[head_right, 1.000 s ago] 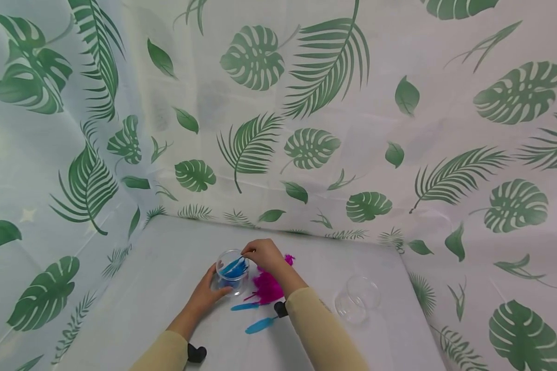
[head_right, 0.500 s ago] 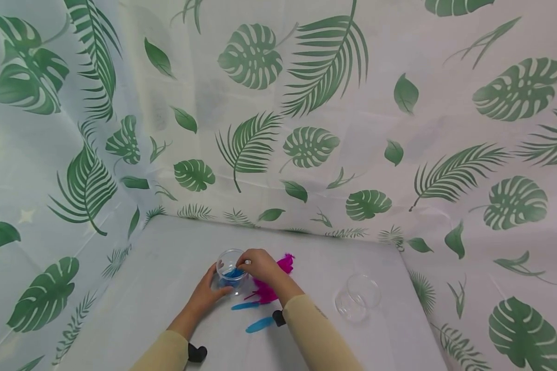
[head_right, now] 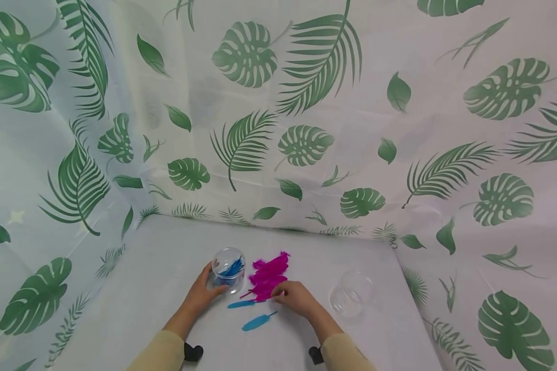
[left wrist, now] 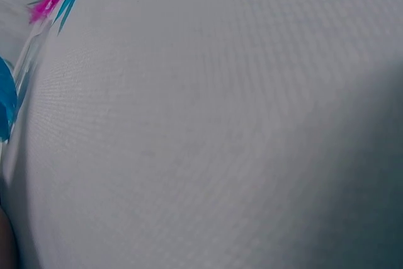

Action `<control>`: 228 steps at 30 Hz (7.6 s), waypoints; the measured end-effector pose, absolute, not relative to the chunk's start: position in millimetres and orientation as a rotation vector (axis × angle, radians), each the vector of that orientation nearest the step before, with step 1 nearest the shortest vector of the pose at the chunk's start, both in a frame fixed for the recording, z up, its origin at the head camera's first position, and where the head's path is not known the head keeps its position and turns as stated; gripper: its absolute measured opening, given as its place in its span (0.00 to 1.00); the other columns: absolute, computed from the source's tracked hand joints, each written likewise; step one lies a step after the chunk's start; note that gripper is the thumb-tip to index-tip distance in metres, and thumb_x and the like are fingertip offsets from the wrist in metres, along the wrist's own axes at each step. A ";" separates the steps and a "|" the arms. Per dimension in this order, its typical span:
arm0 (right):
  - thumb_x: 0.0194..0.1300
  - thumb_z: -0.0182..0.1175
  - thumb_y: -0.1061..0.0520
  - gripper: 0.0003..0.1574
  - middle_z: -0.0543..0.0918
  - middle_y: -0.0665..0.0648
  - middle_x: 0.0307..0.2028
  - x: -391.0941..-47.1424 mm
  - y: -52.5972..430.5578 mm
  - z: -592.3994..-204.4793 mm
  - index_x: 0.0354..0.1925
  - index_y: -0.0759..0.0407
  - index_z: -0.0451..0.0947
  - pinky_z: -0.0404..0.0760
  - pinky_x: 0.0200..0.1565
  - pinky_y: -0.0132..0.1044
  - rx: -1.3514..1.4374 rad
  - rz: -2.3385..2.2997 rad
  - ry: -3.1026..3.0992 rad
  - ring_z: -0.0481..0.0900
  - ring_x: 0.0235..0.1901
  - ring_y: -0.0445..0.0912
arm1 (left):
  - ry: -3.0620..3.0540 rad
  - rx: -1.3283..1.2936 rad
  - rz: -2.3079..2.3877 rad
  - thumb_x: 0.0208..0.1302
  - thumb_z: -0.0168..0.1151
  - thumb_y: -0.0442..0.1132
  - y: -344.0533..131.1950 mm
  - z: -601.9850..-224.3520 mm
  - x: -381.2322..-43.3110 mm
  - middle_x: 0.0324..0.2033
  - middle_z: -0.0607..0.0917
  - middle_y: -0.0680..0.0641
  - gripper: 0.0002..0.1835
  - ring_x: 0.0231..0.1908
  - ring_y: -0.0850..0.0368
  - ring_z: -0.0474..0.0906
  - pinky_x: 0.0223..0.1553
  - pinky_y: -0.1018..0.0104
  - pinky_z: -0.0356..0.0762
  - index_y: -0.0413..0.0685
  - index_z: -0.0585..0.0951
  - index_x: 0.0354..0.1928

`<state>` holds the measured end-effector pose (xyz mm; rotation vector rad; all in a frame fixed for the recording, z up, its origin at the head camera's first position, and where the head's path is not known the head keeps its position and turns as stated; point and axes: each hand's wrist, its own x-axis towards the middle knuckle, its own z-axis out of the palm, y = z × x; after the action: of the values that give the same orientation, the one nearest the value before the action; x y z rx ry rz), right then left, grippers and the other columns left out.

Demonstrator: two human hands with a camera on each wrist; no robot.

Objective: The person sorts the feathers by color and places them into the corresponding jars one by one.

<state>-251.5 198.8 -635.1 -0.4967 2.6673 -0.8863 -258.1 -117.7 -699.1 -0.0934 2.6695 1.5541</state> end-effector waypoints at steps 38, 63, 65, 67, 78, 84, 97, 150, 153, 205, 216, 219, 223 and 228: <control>0.63 0.67 0.47 0.14 0.88 0.51 0.40 -280.5 228.4 -614.0 0.42 0.54 0.85 0.80 0.54 0.41 -0.102 -1.623 2.530 0.82 0.45 0.42 | 2.661 -0.087 1.601 0.47 0.73 0.67 -119.1 -705.3 -257.8 0.73 0.64 0.41 0.56 0.74 0.37 0.56 0.71 0.37 0.57 0.56 0.59 0.75; 0.62 0.68 0.43 0.09 0.88 0.43 0.39 -334.4 142.7 -550.4 0.38 0.42 0.88 0.81 0.50 0.43 -0.340 -1.397 2.660 0.82 0.44 0.42 | 2.622 -0.089 1.612 0.45 0.73 0.68 -119.3 -707.9 -261.3 0.73 0.65 0.42 0.57 0.74 0.38 0.57 0.71 0.36 0.57 0.57 0.58 0.75; 0.62 0.67 0.44 0.08 0.88 0.43 0.38 -334.3 140.5 -549.9 0.38 0.42 0.88 0.81 0.50 0.43 -0.345 -1.390 2.656 0.82 0.44 0.42 | 2.626 -0.087 1.609 0.45 0.72 0.68 -119.9 -708.8 -261.2 0.73 0.65 0.42 0.57 0.74 0.38 0.57 0.71 0.36 0.57 0.58 0.58 0.75; 0.63 0.67 0.45 0.07 0.88 0.44 0.38 -333.5 137.9 -549.0 0.38 0.43 0.88 0.82 0.50 0.44 -0.357 -1.379 2.654 0.82 0.44 0.42 | 2.627 -0.092 1.605 0.45 0.72 0.69 -119.9 -709.5 -261.4 0.73 0.65 0.43 0.58 0.74 0.38 0.57 0.71 0.36 0.56 0.59 0.58 0.76; 0.66 0.65 0.50 0.04 0.87 0.42 0.34 -324.5 108.7 -563.2 0.37 0.43 0.87 0.83 0.45 0.36 -0.547 -0.991 2.729 0.81 0.39 0.39 | 2.639 -0.086 1.589 0.44 0.72 0.71 -121.6 -710.8 -261.8 0.73 0.65 0.42 0.59 0.73 0.38 0.57 0.70 0.35 0.57 0.57 0.58 0.75; 0.67 0.64 0.51 0.06 0.87 0.41 0.33 -317.1 86.8 -573.9 0.39 0.45 0.87 0.81 0.42 0.31 -0.698 -0.767 2.743 0.77 0.36 0.37 | 2.641 -0.054 1.596 0.46 0.72 0.69 -123.6 -712.0 -260.9 0.73 0.64 0.41 0.57 0.73 0.37 0.58 0.70 0.35 0.57 0.58 0.58 0.75; 0.71 0.58 0.43 0.14 0.86 0.45 0.41 -309.3 110.5 -561.2 0.44 0.46 0.85 0.81 0.45 0.38 -0.649 -0.875 2.737 0.80 0.41 0.42 | 2.653 -0.029 1.586 0.46 0.73 0.68 -126.1 -708.9 -260.7 0.73 0.65 0.41 0.57 0.73 0.37 0.58 0.70 0.36 0.57 0.55 0.59 0.75; 0.63 0.67 0.46 0.06 0.87 0.44 0.35 -264.5 192.3 -644.9 0.37 0.43 0.86 0.79 0.40 0.33 -0.136 -1.374 2.734 0.79 0.38 0.41 | 2.653 -0.007 1.619 0.45 0.74 0.66 -120.8 -703.7 -261.9 0.72 0.66 0.40 0.56 0.73 0.36 0.58 0.70 0.35 0.57 0.54 0.60 0.74; 0.61 0.68 0.44 0.08 0.88 0.45 0.36 -277.2 194.1 -627.8 0.37 0.44 0.87 0.81 0.44 0.37 -0.064 -1.423 2.756 0.81 0.41 0.43 | 2.662 -0.005 1.618 0.45 0.74 0.66 -120.9 -704.6 -261.9 0.72 0.66 0.40 0.56 0.73 0.36 0.59 0.71 0.36 0.57 0.54 0.60 0.74; 0.65 0.64 0.45 0.25 0.80 0.59 0.58 -274.8 195.9 -535.4 0.57 0.54 0.80 0.70 0.64 0.56 -0.589 -0.817 3.244 0.74 0.61 0.57 | 2.687 0.010 1.586 0.49 0.75 0.62 -119.3 -702.6 -260.7 0.72 0.66 0.39 0.54 0.72 0.36 0.60 0.70 0.36 0.58 0.53 0.59 0.75; 0.55 0.67 0.29 0.78 0.33 0.73 0.77 -206.3 360.3 -561.1 0.78 0.51 0.23 0.50 0.66 0.75 0.369 -0.970 2.838 0.39 0.73 0.75 | 2.683 -0.003 1.558 0.49 0.74 0.62 -122.0 -700.0 -260.3 0.72 0.65 0.40 0.54 0.73 0.37 0.59 0.71 0.37 0.58 0.53 0.59 0.75; 0.54 0.69 0.31 0.82 0.27 0.68 0.77 -194.0 369.6 -582.5 0.76 0.45 0.15 0.50 0.66 0.75 0.425 -1.067 2.756 0.38 0.74 0.74 | 2.658 -0.017 1.573 0.48 0.74 0.62 -121.7 -700.6 -260.3 0.73 0.65 0.40 0.55 0.73 0.37 0.58 0.71 0.37 0.57 0.55 0.58 0.75; 0.54 0.72 0.36 0.82 0.28 0.59 0.79 -191.5 369.1 -605.2 0.73 0.32 0.13 0.53 0.68 0.70 0.479 -1.328 2.736 0.42 0.75 0.70 | 2.642 -0.029 1.591 0.48 0.74 0.63 -121.4 -702.3 -261.0 0.73 0.64 0.41 0.55 0.73 0.37 0.57 0.71 0.37 0.57 0.57 0.58 0.75; 0.55 0.73 0.41 0.82 0.35 0.57 0.80 -196.3 354.3 -625.4 0.72 0.26 0.12 0.52 0.71 0.67 0.623 -1.541 2.710 0.42 0.77 0.66 | 2.652 -0.031 1.586 0.49 0.74 0.62 -122.0 -702.9 -262.1 0.73 0.65 0.41 0.54 0.73 0.37 0.57 0.71 0.36 0.57 0.57 0.58 0.75</control>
<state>-196.3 354.3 -625.4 0.6226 2.7105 -1.5412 -262.1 -122.0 -702.8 -0.0307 2.6519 1.5859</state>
